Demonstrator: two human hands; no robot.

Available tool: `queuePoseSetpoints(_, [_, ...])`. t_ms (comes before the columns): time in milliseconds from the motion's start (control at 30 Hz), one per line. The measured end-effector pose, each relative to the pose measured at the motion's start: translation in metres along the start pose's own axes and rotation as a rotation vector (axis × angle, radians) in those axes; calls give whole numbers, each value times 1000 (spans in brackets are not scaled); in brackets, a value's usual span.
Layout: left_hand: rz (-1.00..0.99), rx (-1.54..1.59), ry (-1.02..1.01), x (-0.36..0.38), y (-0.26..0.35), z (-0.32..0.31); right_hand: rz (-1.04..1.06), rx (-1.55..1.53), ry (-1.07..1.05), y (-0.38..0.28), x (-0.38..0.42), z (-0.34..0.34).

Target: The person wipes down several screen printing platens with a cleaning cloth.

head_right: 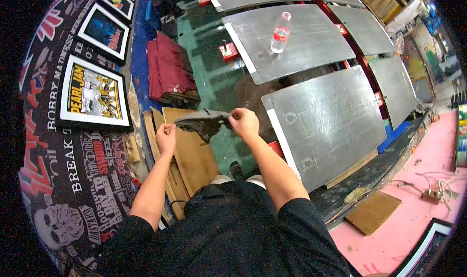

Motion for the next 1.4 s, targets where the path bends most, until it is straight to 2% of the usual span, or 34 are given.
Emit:
queuePoseSetpoints(33, [20,44,-114,-13,-47,-21,7,6,3,-5,1,4])
queuePoseSetpoints(67, [9,44,-131,-9,-47,-17,-7,9,17,-6,7,3])
queuePoseSetpoints(133, [-16,-74,0,-7,-33,-9,-52,13,-3,-9,2,5])
queuePoseSetpoints(167, [-30,-74,-23,4,-38,-4,-72,2,-90,-10,8,6])
queuePoseSetpoints(200, [-32,-27,6,10,-46,1,49,8,73,-17,10,11])
queuePoseSetpoints(233, [-65,38,35,-7,-37,-9,-22,-66,26,-13,3,15])
queuePoseSetpoints(267, [11,70,95,-9,-48,-10,-107,-151,-64,-10,18,3])
queuePoseSetpoints(333, [-404,123,215,1,-15,-5,-103,-240,65,-26,28,13])
queuePoseSetpoints(367, [-425,140,204,1,-6,-11,-123,-217,13,-19,30,5])
queuePoseSetpoints(400, [-294,174,120,7,-12,-15,-147,-111,-117,-15,34,-1])
queuePoseSetpoints(433, [-162,206,39,13,-22,-20,-146,-98,-90,-17,39,4])
queuePoseSetpoints(467, [-177,217,28,17,-23,-19,-136,-82,-60,-21,41,10])
queuePoseSetpoints(500, [-181,152,-88,13,-27,-23,-148,-60,-76,-17,42,10])
queuePoseSetpoints(533, [-180,79,-204,16,-25,-25,-178,14,-179,-15,45,10])
queuePoseSetpoints(567, [-25,130,-269,22,-32,-25,-103,-43,-96,-20,50,16])
queuePoseSetpoints(600, [-35,136,-274,23,-28,-23,-23,-97,-10,-25,53,24])
queuePoseSetpoints(667, [60,144,-177,20,-33,-16,-107,9,-107,-9,59,17])
queuePoseSetpoints(700, [22,279,-220,24,-30,-19,-113,-28,-148,-9,61,22])
queuePoseSetpoints(733, [18,280,-220,25,-28,-17,-113,-29,-144,-13,65,27])
queuePoseSetpoints(800, [17,117,-165,26,-22,-13,-68,-23,-15,-21,70,40])
queuePoseSetpoints(833, [-38,318,-188,29,-26,-22,-175,41,-179,-7,70,30])
queuePoseSetpoints(867, [-38,317,-188,34,-29,-17,-176,40,-180,-6,78,28])
queuePoseSetpoints(933, [-11,104,-221,40,-7,-14,50,-13,83,-26,75,47])
queuePoseSetpoints(967, [104,275,-221,39,-27,-22,-73,-28,-13,-22,76,42])
queuePoseSetpoints(1000, [107,267,-223,48,-45,-25,-80,-33,-16,-21,82,38])
queuePoseSetpoints(1067, [455,611,-382,57,-63,-50,45,-130,-52,-21,81,30])
queuePoseSetpoints(1100, [439,610,-401,58,-49,-57,100,-281,-123,-26,83,23])
queuePoseSetpoints(1133, [528,866,-525,76,-34,-64,148,-375,-252,-39,89,22])
queuePoseSetpoints(1167, [625,1123,-643,98,-14,-67,202,-356,-337,-56,99,26])
queuePoseSetpoints(1200, [629,1120,-660,113,16,-61,258,-332,-418,-69,106,30])
queuePoseSetpoints(1267, [635,1253,-858,140,81,-53,527,-293,-270,-85,122,42])
queuePoseSetpoints(1333, [685,1284,-906,149,81,-70,504,-268,-277,-95,132,79])
queuePoseSetpoints(1400, [573,1341,-869,161,109,-74,445,-285,42,-83,141,124])
Point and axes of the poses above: each hand's wrist, its own x-axis away from the middle knuckle, its own z-axis out of the back of the hand, y = z × x, the point moved 5 cm from there along -x, towards the middle knuckle, and after that the axes turned 1 degree about y, right-handed, at the moved point
